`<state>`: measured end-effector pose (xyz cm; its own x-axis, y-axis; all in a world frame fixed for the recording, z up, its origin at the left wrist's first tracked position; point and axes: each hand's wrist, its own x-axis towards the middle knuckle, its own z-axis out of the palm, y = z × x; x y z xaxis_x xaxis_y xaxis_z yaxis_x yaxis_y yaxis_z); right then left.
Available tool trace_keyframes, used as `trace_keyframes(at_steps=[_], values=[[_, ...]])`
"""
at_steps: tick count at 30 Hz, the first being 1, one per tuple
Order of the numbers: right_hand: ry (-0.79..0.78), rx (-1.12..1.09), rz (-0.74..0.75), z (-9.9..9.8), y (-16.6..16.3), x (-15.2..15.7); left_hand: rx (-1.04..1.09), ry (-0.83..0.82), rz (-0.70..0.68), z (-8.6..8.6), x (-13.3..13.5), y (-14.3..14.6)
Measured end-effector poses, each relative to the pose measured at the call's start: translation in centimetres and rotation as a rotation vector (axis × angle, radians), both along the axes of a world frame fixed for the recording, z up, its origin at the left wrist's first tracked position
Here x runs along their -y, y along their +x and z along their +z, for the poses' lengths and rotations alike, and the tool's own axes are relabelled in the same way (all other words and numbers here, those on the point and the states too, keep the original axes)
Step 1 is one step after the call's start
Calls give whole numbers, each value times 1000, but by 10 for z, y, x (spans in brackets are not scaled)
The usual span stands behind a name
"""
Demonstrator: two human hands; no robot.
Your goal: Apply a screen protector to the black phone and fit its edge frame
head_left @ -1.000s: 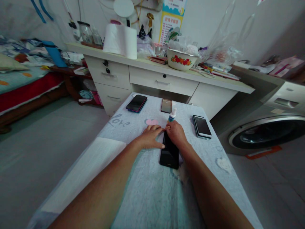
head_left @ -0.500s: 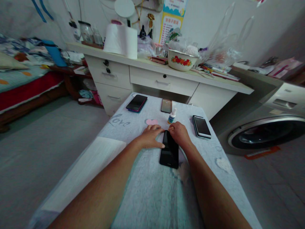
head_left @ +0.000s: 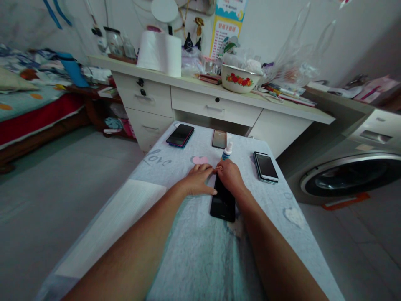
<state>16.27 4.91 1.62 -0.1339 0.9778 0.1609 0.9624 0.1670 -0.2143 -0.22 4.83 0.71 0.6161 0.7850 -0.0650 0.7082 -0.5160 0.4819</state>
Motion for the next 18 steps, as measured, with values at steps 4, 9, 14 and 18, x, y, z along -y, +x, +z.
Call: trace_keyframes(at_steps=[4, 9, 14, 18], values=[[-10, 12, 33, 4, 1, 4, 27, 5, 9, 0, 1, 1], [-58, 30, 96, 10, 1, 11, 26, 6, 35, 1, 2, 1], [-70, 32, 129, 12, 1, 16, 18, 7, 42, 0, 1, 2], [-48, -13, 101, 9, 1, 14, 6, -16, 49, 1, 2, 2]])
